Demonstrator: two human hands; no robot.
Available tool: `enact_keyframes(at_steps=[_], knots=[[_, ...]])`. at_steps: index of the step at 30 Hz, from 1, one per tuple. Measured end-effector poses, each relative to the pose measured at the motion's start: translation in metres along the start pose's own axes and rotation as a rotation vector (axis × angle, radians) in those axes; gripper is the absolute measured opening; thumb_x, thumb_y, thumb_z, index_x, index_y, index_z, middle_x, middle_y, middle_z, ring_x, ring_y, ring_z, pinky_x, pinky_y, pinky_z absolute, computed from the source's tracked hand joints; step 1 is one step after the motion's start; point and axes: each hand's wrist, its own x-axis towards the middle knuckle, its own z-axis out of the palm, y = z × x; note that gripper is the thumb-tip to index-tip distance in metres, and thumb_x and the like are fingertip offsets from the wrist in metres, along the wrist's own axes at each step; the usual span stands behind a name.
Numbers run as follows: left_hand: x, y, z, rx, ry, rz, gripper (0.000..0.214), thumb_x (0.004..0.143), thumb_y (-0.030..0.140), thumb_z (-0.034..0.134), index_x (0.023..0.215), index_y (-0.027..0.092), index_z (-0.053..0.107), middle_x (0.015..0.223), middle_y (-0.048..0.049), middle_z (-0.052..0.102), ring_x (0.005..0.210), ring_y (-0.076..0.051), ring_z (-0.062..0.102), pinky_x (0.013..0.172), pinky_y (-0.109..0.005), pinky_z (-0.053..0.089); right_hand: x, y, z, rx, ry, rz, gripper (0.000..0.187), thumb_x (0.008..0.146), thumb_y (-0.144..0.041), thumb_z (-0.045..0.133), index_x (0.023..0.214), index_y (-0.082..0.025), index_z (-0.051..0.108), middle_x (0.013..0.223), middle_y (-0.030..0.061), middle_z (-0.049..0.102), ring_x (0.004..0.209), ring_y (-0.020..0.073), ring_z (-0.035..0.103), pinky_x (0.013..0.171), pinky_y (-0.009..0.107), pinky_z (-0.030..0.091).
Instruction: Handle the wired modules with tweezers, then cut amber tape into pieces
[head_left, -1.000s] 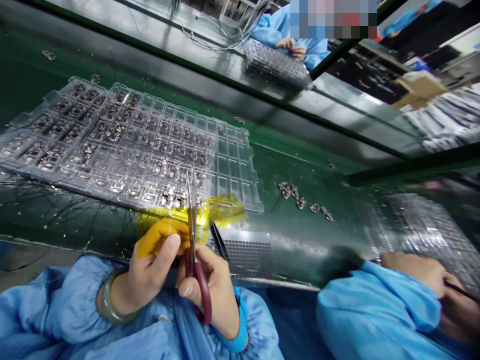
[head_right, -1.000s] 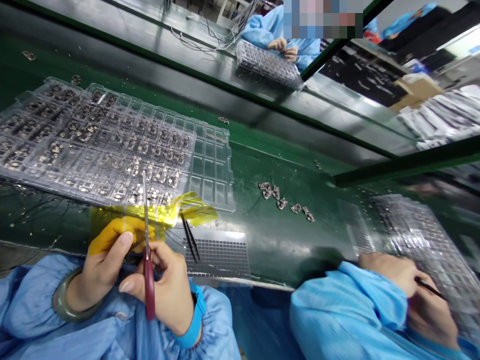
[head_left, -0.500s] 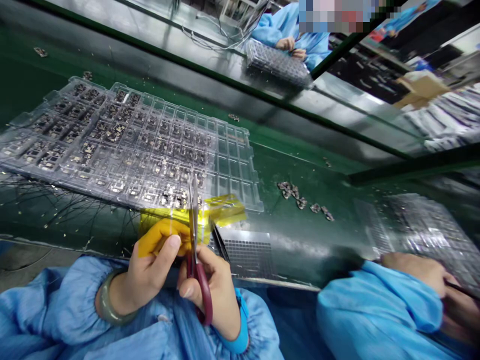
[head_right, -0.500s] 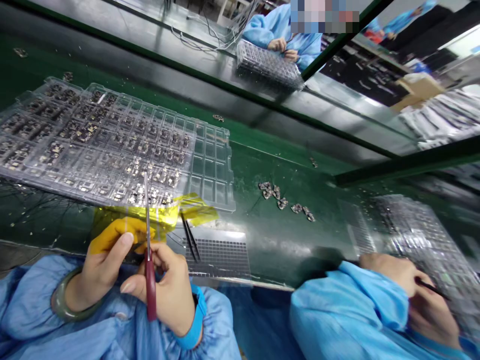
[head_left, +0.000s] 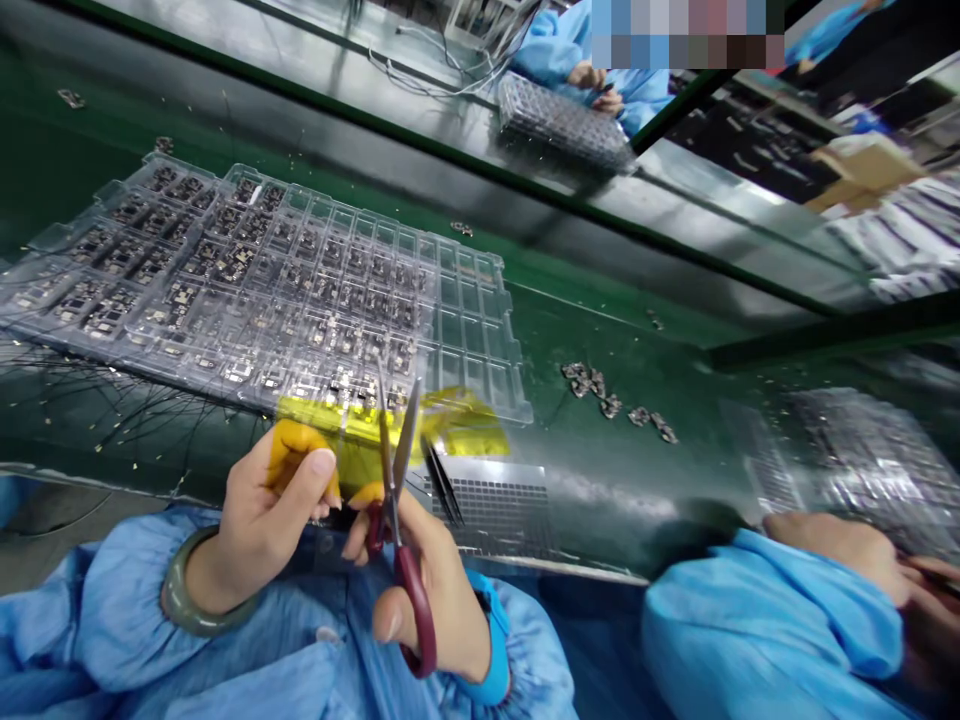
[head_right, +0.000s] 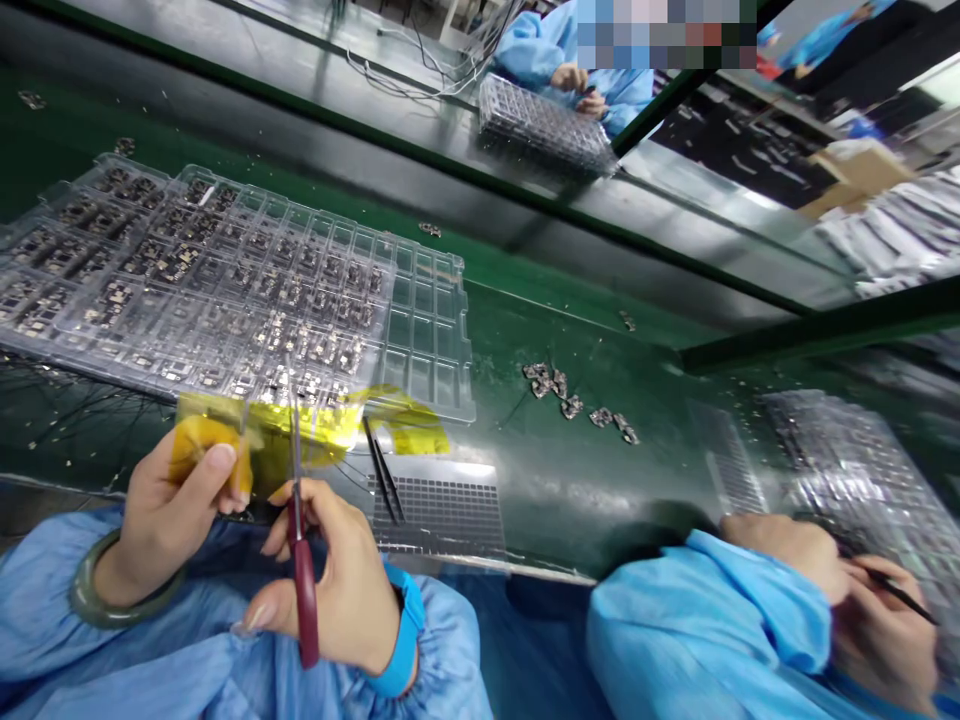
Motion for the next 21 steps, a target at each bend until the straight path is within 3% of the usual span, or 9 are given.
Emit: enact_keyframes(at_steps=[5,11,15,21], knots=[[0.006,-0.008,0.012,-0.127,0.142,0.046,0.017,0.096,0.031,0.053,0.084,0.020,0.057,0.060,0.0038,0.058,0.051,-0.010,0.054,0.051,-0.021,0.048,-0.003,0.002,-0.003,-0.163,-0.119,-0.001,0.088,0.059,-0.091,0.053,0.108,-0.018,0.055,0.079,0.0063,0.065,0.068,0.0198,0.058,0.068,0.032,0.050],[0.009,-0.012,0.020,-0.049,0.229,0.025,0.020,0.092,0.040,0.057,0.088,0.021,0.057,0.064,0.0030,0.061,0.055,-0.012,0.059,0.056,-0.023,0.051,-0.003,0.006,0.002,-0.216,-0.115,0.005,0.091,0.056,-0.094,0.050,0.107,-0.019,0.054,0.077,0.0052,0.065,0.067,0.0204,0.057,0.067,0.033,0.049],[0.009,-0.014,0.021,-0.042,0.241,0.031,0.019,0.092,0.040,0.059,0.090,0.022,0.058,0.065,0.0030,0.062,0.056,-0.012,0.061,0.055,-0.023,0.051,0.001,0.003,0.004,-0.226,-0.101,0.019,0.089,0.057,-0.093,0.050,0.106,-0.019,0.054,0.077,0.0055,0.065,0.067,0.0208,0.057,0.067,0.033,0.049],[0.009,-0.013,0.022,-0.102,0.159,0.034,0.009,0.095,0.031,0.055,0.097,0.023,0.060,0.068,0.0035,0.064,0.060,-0.011,0.063,0.057,-0.021,0.053,0.003,0.001,0.004,-0.210,-0.076,0.027,0.089,0.058,-0.092,0.052,0.106,-0.017,0.055,0.075,0.0052,0.064,0.068,0.0213,0.058,0.066,0.033,0.048]])
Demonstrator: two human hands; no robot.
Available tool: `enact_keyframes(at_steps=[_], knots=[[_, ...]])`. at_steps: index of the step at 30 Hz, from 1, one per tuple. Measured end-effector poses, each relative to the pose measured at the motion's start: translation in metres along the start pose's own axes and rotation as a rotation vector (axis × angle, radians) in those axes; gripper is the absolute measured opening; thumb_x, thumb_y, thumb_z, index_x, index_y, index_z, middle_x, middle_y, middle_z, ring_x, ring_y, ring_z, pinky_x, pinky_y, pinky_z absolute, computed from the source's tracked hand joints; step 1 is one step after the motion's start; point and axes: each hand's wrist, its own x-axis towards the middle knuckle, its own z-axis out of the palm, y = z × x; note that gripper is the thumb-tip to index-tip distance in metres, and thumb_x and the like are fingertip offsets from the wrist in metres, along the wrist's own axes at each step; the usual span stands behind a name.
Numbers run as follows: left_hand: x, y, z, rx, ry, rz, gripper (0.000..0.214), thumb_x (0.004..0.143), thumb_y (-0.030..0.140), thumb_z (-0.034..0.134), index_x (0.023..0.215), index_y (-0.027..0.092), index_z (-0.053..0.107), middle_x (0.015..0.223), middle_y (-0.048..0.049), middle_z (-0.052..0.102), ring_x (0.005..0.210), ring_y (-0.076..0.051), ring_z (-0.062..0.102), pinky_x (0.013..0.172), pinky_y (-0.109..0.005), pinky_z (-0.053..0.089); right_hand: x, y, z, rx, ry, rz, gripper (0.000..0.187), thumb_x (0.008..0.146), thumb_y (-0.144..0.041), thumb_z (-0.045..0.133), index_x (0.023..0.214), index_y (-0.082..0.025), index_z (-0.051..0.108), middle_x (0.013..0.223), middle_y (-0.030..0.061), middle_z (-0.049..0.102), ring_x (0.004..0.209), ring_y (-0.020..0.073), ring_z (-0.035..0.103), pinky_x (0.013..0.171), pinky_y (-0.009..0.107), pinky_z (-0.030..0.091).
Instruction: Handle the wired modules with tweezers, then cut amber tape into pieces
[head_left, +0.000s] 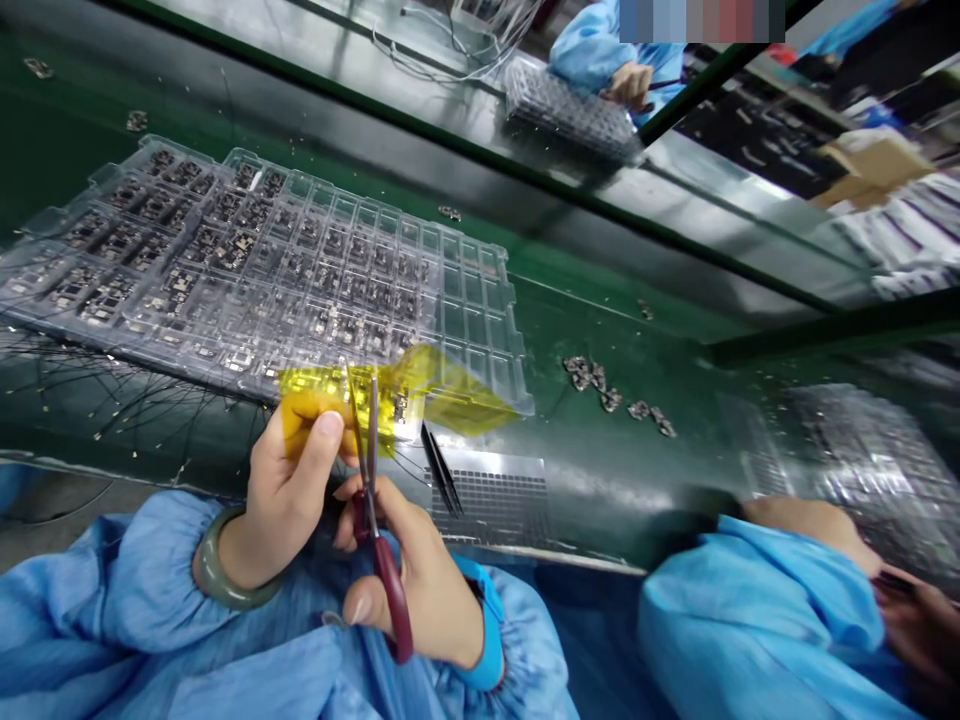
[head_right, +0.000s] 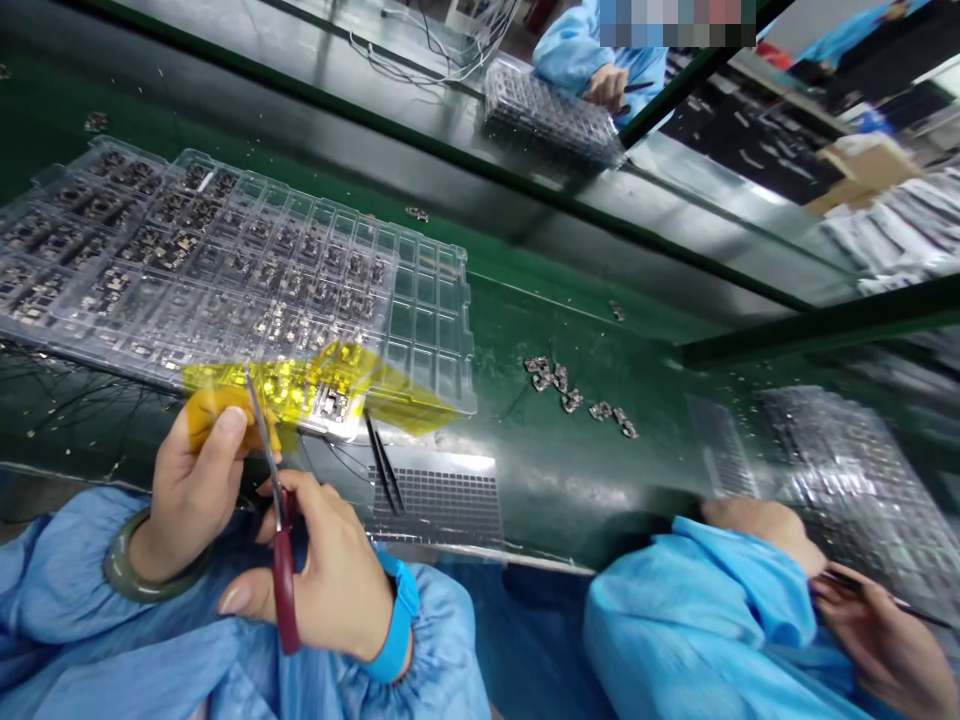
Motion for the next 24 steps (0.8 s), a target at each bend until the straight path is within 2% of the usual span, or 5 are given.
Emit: enact_keyframes(at_steps=[10,18,24], knots=[[0.0007,0.0035,-0.0006,0.021,0.000,-0.018,0.013,0.095,0.033,0.055,0.097,0.021,0.060,0.068,0.0028,0.063,0.063,-0.012,0.062,0.060,-0.022,0.053,0.0022,-0.0024,0.0007,0.014,0.020,0.007,0.085,0.060,-0.091,0.053,0.103,-0.018,0.057,0.072,0.0029,0.063,0.065,0.0186,0.057,0.064,0.031,0.048],[0.0017,0.0003,-0.0022,0.007,0.014,-0.052,0.015,0.095,0.035,0.056,0.100,0.021,0.060,0.072,0.0011,0.065,0.063,-0.013,0.062,0.058,-0.024,0.052,-0.0002,0.0015,0.0034,0.195,0.057,0.081,0.076,0.059,-0.083,0.066,0.096,-0.016,0.060,0.058,-0.0030,0.058,0.051,0.0124,0.049,0.052,0.025,0.041],[0.0019,0.0018,-0.0024,0.003,0.004,-0.057,0.012,0.096,0.032,0.055,0.097,0.021,0.061,0.069,0.0029,0.063,0.060,-0.012,0.061,0.059,-0.024,0.052,-0.0001,0.0014,0.0042,0.215,0.087,0.120,0.069,0.054,-0.072,0.079,0.091,-0.016,0.062,0.054,-0.0053,0.057,0.047,0.0108,0.046,0.048,0.023,0.037]])
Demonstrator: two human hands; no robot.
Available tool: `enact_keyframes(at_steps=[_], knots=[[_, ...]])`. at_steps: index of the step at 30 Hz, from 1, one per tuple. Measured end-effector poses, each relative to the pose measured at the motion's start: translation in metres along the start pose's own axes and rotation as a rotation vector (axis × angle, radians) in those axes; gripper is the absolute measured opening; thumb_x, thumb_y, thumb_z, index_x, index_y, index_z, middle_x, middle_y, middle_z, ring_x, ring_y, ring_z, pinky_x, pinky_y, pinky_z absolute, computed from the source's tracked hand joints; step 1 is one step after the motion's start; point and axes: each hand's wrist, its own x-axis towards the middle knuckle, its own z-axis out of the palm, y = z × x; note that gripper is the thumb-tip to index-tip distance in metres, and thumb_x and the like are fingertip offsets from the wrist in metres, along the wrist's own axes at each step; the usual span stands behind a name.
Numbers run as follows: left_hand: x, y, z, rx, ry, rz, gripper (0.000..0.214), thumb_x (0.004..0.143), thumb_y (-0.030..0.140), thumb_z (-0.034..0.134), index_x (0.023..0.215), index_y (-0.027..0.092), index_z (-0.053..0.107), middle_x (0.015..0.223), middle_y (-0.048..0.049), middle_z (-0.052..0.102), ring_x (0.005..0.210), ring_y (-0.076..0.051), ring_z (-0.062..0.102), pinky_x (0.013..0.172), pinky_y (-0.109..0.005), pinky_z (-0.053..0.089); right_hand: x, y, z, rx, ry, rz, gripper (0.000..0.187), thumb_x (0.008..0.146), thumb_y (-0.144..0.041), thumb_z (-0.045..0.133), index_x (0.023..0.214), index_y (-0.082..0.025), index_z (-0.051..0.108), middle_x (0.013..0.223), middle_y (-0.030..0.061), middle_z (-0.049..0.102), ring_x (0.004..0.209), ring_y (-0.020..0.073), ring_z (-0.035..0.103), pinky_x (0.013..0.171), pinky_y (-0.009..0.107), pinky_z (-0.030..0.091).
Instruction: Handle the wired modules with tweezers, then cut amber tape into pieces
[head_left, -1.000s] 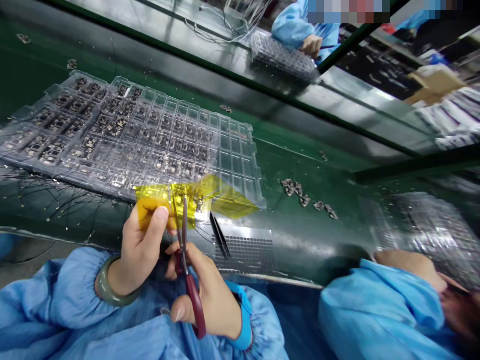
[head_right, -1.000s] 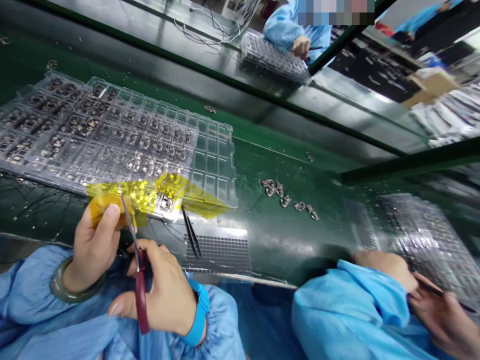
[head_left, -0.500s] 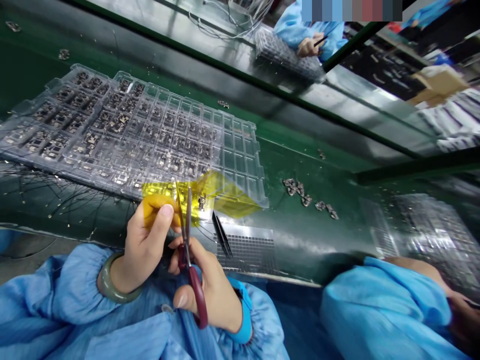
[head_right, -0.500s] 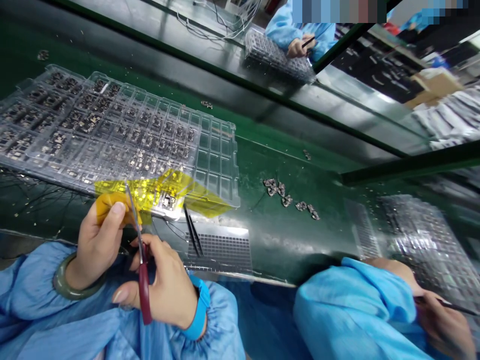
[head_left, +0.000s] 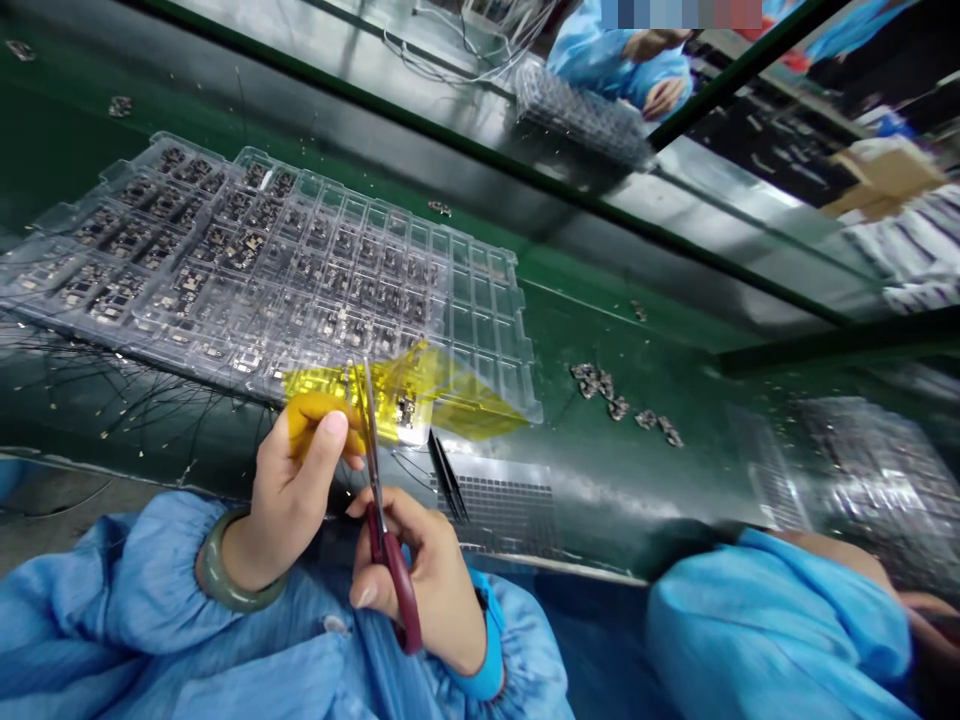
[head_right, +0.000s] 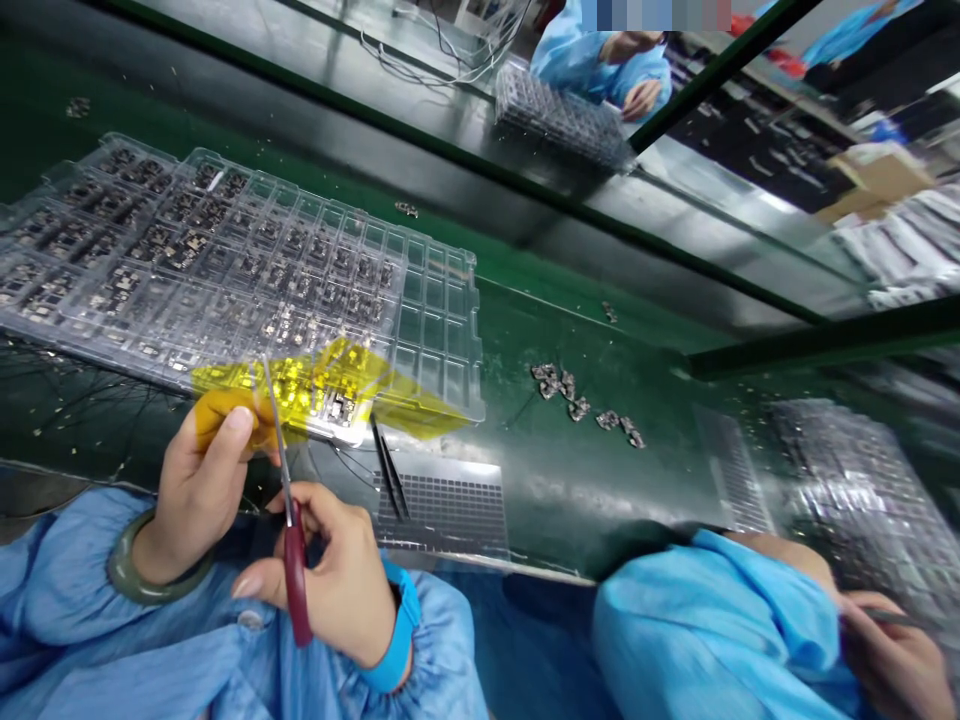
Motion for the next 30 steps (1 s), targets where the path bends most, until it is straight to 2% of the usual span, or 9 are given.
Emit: enact_keyframes(at_steps=[6,10,15,18,25,30], knots=[[0.000,0.001,0.001,0.040,0.019,0.019,0.014,0.094,0.034,0.056,0.094,0.020,0.061,0.068,0.0020,0.063,0.060,-0.012,0.061,0.059,-0.024,0.051,-0.002,0.001,-0.001,-0.020,0.014,0.029,0.068,0.053,-0.070,0.081,0.089,-0.016,0.065,0.051,-0.0057,0.055,0.046,0.0105,0.045,0.046,0.022,0.036],[-0.002,0.001,0.002,0.058,0.023,0.008,0.016,0.094,0.035,0.057,0.092,0.021,0.062,0.068,0.0023,0.064,0.059,-0.012,0.062,0.058,-0.023,0.052,-0.002,0.003,0.000,0.031,0.017,0.001,0.070,0.053,-0.075,0.078,0.089,-0.016,0.064,0.052,-0.0052,0.054,0.046,0.0103,0.045,0.047,0.023,0.036],[-0.007,0.008,0.002,0.123,-0.068,0.003,0.015,0.095,0.033,0.054,0.090,0.021,0.062,0.068,0.0020,0.064,0.059,-0.012,0.061,0.058,-0.023,0.052,0.001,-0.003,0.001,0.033,0.016,-0.042,0.080,0.054,-0.084,0.068,0.095,-0.016,0.061,0.058,-0.0018,0.057,0.052,0.0134,0.048,0.051,0.025,0.040],[-0.010,0.012,0.003,0.175,-0.081,0.033,0.017,0.096,0.033,0.053,0.089,0.021,0.063,0.069,0.0011,0.064,0.060,-0.012,0.060,0.059,-0.022,0.052,0.003,-0.006,0.001,0.019,0.019,-0.047,0.081,0.055,-0.086,0.065,0.095,-0.015,0.061,0.058,-0.0019,0.056,0.053,0.0134,0.048,0.050,0.025,0.040],[-0.012,0.010,0.003,0.175,-0.079,0.065,0.014,0.096,0.029,0.052,0.090,0.022,0.062,0.075,0.0014,0.065,0.067,-0.011,0.061,0.065,-0.020,0.052,0.001,0.001,0.002,0.086,0.047,-0.033,0.076,0.050,-0.078,0.076,0.091,-0.015,0.063,0.054,-0.0039,0.056,0.046,0.0106,0.044,0.047,0.024,0.037],[-0.011,0.011,0.003,0.193,-0.073,0.057,0.017,0.096,0.032,0.052,0.089,0.020,0.063,0.074,-0.0004,0.065,0.067,-0.013,0.062,0.065,-0.023,0.053,0.001,0.003,0.003,0.093,0.070,-0.008,0.071,0.048,-0.069,0.083,0.090,-0.016,0.065,0.051,-0.0049,0.055,0.045,0.0107,0.044,0.046,0.023,0.037]])
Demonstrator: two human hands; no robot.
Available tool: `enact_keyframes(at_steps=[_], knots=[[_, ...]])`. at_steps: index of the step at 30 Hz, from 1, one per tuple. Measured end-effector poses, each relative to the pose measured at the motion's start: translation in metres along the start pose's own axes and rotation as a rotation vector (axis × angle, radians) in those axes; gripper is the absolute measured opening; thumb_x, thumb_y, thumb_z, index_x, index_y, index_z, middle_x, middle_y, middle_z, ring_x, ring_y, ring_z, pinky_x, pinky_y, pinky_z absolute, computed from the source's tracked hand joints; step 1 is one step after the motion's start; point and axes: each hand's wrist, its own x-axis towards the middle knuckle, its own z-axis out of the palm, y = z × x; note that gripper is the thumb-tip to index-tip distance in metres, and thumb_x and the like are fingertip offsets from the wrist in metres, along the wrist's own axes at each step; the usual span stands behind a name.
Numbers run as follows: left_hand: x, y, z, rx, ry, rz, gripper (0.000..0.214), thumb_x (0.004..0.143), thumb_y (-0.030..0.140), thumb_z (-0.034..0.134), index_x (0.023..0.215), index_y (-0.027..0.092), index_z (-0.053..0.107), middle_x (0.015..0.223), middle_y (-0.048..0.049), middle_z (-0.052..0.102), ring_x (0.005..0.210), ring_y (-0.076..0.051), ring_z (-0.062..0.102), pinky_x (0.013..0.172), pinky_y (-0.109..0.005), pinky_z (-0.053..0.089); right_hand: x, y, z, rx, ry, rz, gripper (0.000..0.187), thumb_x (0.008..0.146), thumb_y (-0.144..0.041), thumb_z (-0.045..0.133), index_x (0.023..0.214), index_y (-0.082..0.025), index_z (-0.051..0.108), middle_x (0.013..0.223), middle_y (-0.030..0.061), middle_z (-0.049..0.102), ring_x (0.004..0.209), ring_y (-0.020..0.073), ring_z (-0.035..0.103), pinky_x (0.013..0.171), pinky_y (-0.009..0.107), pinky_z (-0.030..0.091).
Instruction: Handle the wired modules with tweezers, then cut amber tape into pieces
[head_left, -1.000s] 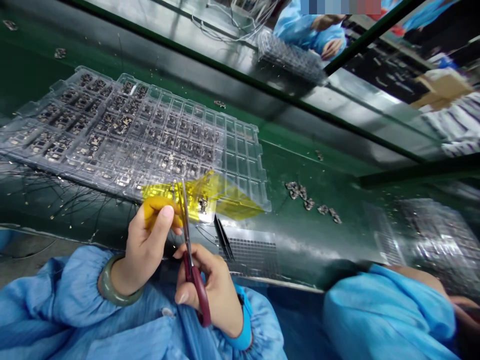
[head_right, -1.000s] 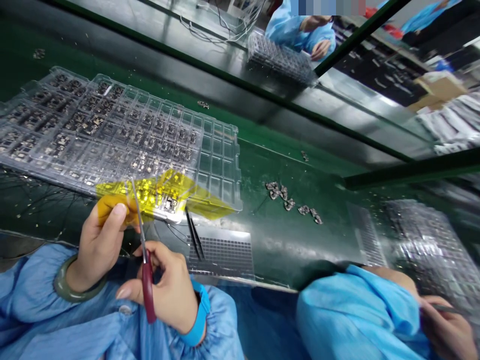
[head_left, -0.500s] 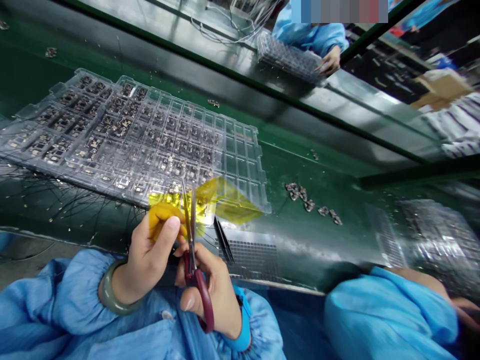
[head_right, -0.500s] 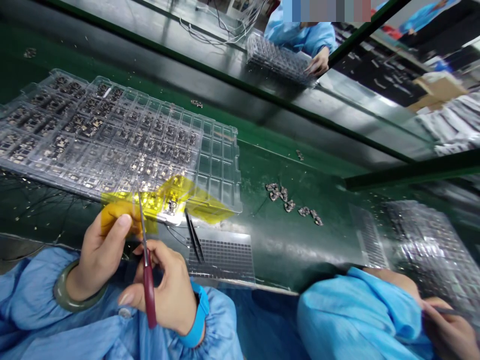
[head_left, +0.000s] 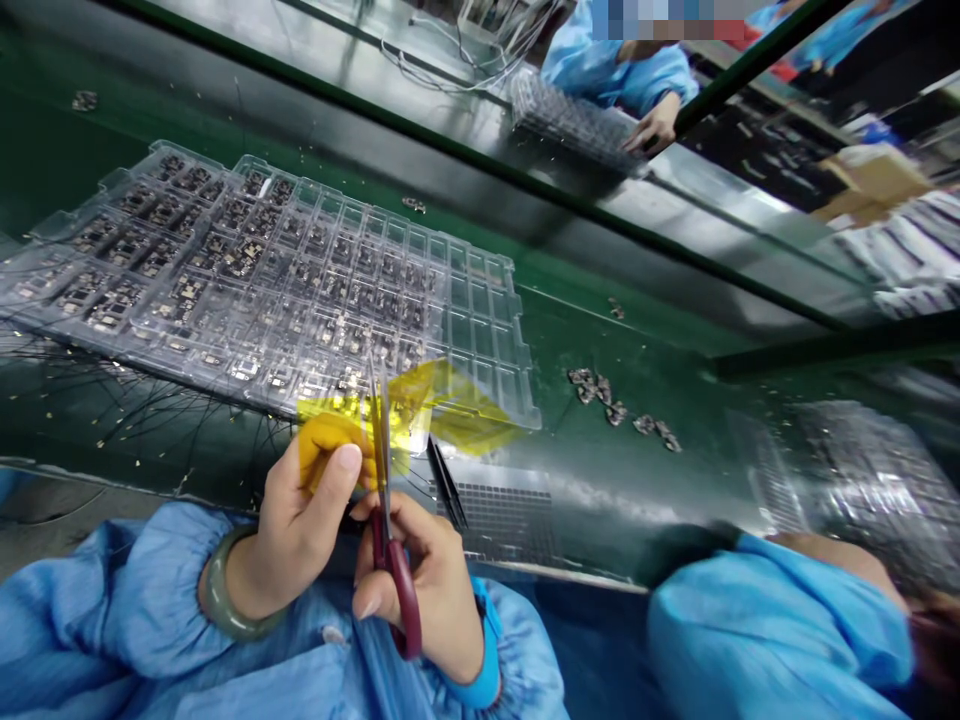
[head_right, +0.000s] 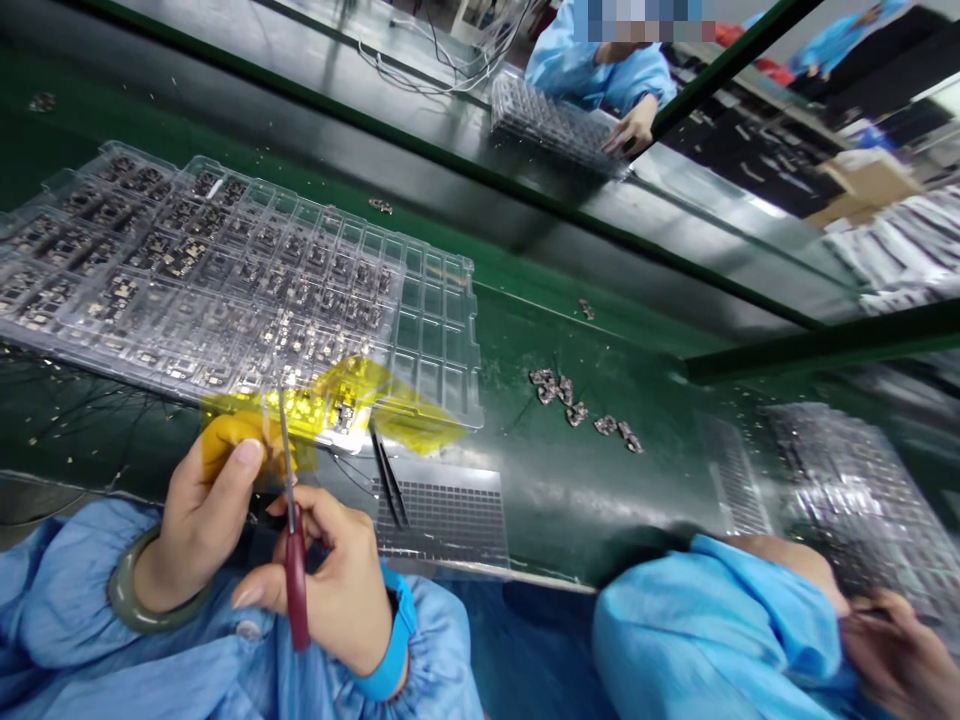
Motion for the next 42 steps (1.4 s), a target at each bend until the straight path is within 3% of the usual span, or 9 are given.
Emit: enact_keyframes(at_steps=[8,29,42], knots=[[-0.003,0.002,-0.001,0.008,-0.097,0.050,0.013,0.097,0.023,0.050,0.089,0.023,0.061,0.071,0.0027,0.062,0.063,-0.010,0.059,0.062,-0.018,0.050,0.000,-0.008,0.002,-0.001,0.015,-0.065,0.078,0.050,-0.083,0.070,0.089,-0.016,0.064,0.054,-0.0026,0.055,0.048,0.0115,0.043,0.045,0.024,0.035],[-0.006,-0.008,0.000,0.006,-0.100,0.003,0.011,0.096,0.025,0.051,0.093,0.023,0.062,0.072,0.0035,0.064,0.064,-0.009,0.060,0.065,-0.017,0.050,0.006,-0.008,0.003,0.089,0.025,-0.082,0.070,0.049,-0.078,0.076,0.076,-0.016,0.061,0.053,-0.0030,0.053,0.046,0.0094,0.040,0.045,0.023,0.031],[-0.006,-0.008,0.002,-0.007,-0.121,0.009,0.013,0.097,0.025,0.051,0.091,0.024,0.063,0.073,0.0042,0.063,0.064,-0.008,0.059,0.065,-0.015,0.049,0.005,-0.001,-0.002,0.147,0.014,-0.050,0.073,0.051,-0.073,0.080,0.089,-0.012,0.067,0.052,-0.0043,0.053,0.046,0.0079,0.039,0.046,0.022,0.029]])
